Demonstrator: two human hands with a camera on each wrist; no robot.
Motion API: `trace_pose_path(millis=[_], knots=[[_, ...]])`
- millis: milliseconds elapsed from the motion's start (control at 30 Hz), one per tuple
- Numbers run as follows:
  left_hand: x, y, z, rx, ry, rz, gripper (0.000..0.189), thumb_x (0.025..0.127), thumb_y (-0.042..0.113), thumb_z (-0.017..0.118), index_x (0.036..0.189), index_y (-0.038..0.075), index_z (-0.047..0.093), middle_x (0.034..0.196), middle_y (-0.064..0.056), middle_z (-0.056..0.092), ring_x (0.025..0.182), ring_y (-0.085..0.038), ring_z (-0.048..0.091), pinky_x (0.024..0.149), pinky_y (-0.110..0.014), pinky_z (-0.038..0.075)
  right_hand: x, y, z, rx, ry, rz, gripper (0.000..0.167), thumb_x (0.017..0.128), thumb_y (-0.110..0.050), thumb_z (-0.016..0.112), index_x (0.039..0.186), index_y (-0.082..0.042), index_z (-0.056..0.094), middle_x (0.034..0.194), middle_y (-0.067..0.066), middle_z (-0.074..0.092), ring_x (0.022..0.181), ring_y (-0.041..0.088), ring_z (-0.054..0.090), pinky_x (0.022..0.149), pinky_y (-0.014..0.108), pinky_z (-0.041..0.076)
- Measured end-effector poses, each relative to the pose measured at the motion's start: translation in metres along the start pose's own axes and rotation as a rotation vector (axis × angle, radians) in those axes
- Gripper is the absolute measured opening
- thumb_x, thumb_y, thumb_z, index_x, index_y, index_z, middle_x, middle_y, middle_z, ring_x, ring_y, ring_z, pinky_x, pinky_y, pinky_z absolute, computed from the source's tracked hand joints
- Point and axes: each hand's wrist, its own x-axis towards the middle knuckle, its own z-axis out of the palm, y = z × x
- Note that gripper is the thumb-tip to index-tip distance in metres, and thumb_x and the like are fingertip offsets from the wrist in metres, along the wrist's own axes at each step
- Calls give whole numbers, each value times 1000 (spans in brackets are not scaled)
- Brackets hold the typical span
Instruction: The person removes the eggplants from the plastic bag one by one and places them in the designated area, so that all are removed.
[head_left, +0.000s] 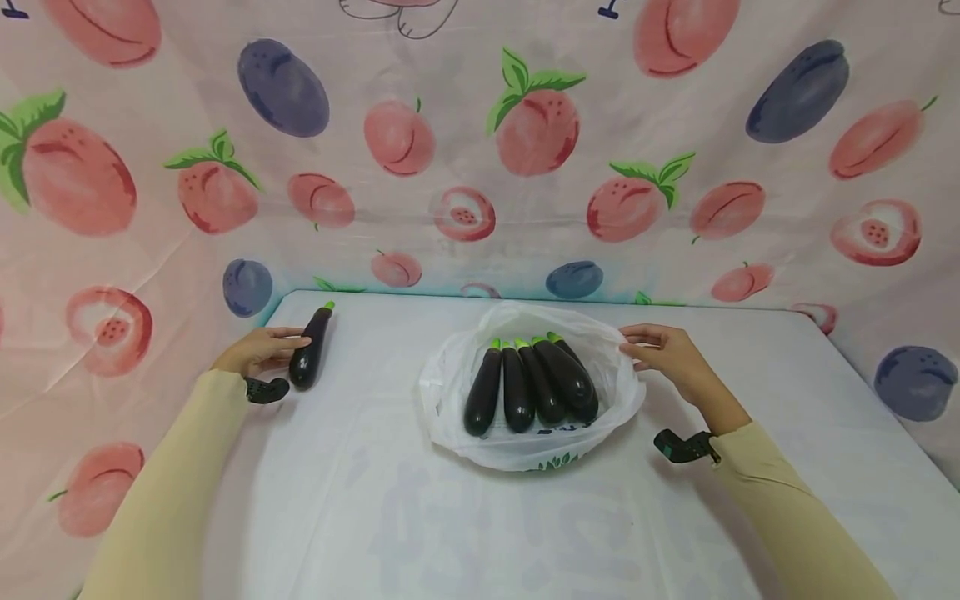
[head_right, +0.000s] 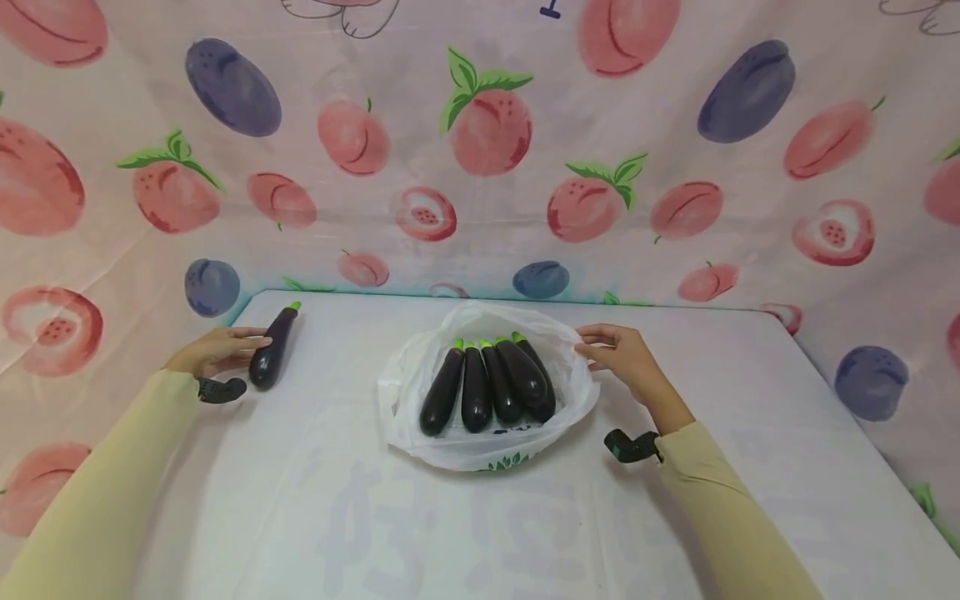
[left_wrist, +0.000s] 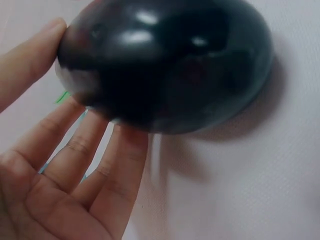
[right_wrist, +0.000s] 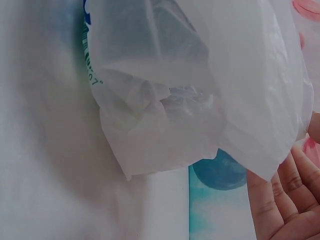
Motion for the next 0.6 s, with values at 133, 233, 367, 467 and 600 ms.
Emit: trace_pose_path(millis=[133,233,367,467,600], knots=[[2,0,0,53,13,-3,75,93,41,55,148,1,24,122,6,49,96,1,48,86,-15,44,0,0,0,3,-2,-1,51,90,-29,63,128,4,52,94,-16,61,82,-7,60,74,22,57],[5,-1,1,61,24,-9,76,92,44,56,147,1,26,138,-4,39,100,-1,48,89,-17,43,0,-1,0,5,-3,2,52,90,-29,64,128,4,52,96,-13,62,82,-7,60,74,22,57],[9,-2,3,34,40,-22,75,92,43,57,146,0,28,128,2,45,93,2,51,85,-15,44,0,-2,1,3,-5,7,52,90,-29,64,128,3,52,98,-11,63,82,-7,60,75,23,57],[10,-2,3,7,48,-33,75,91,41,59,145,-2,29,113,11,49,86,5,53,81,-14,46,0,-2,1,3,-4,5,51,90,-29,63,128,4,52,99,-10,63,82,-7,60,75,23,57],[10,1,5,11,56,-45,76,90,41,61,144,-2,31,110,9,52,83,4,55,78,-14,48,0,-1,0,-1,-1,3,51,90,-29,63,128,3,52,100,-8,63,82,-7,60,75,22,57]])
